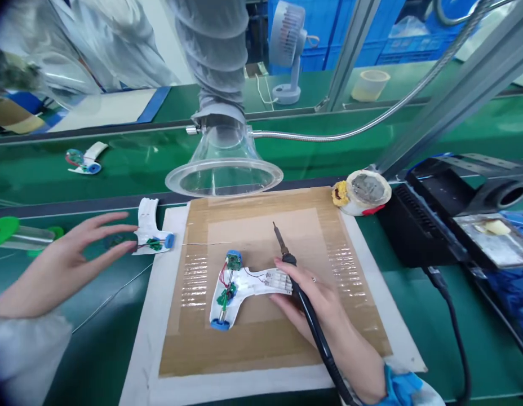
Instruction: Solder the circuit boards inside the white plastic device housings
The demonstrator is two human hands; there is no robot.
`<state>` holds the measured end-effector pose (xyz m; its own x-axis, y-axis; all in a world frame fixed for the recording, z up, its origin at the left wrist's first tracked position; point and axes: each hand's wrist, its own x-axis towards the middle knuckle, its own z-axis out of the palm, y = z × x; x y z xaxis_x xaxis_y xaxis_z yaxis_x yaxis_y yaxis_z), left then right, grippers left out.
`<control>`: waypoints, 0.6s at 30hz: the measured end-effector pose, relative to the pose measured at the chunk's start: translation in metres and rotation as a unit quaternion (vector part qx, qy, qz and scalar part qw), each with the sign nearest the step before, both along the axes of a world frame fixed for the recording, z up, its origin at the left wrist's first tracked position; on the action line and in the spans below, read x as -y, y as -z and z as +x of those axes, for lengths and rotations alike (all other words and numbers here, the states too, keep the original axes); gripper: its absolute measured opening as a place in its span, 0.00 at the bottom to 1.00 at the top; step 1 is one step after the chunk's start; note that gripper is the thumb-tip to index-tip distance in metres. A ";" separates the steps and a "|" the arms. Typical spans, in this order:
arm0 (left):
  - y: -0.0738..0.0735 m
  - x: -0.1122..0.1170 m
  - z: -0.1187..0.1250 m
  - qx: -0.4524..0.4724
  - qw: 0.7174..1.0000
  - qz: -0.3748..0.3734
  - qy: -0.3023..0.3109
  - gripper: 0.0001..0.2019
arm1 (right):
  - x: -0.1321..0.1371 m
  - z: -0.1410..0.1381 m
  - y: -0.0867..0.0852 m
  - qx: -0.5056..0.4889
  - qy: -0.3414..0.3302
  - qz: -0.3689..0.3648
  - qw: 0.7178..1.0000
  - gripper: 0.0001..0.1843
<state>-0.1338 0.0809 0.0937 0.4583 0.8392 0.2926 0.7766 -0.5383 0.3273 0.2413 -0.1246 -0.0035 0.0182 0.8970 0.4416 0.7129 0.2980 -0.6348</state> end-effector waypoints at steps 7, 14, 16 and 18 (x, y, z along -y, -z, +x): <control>0.035 0.077 0.100 0.110 0.979 -0.077 0.155 0.25 | 0.004 0.002 -0.009 0.050 0.039 0.072 0.995 0.34; 0.021 0.099 0.137 0.224 0.926 -0.220 0.208 0.17 | 0.015 0.007 -0.039 0.065 0.048 0.154 0.985 0.45; 0.010 0.102 0.136 0.231 0.931 -0.193 0.206 0.16 | 0.018 0.008 -0.045 0.040 0.041 0.171 0.984 0.49; 0.001 0.106 0.134 0.229 0.936 -0.171 0.205 0.16 | 0.020 0.007 -0.049 0.017 0.025 0.170 0.985 0.50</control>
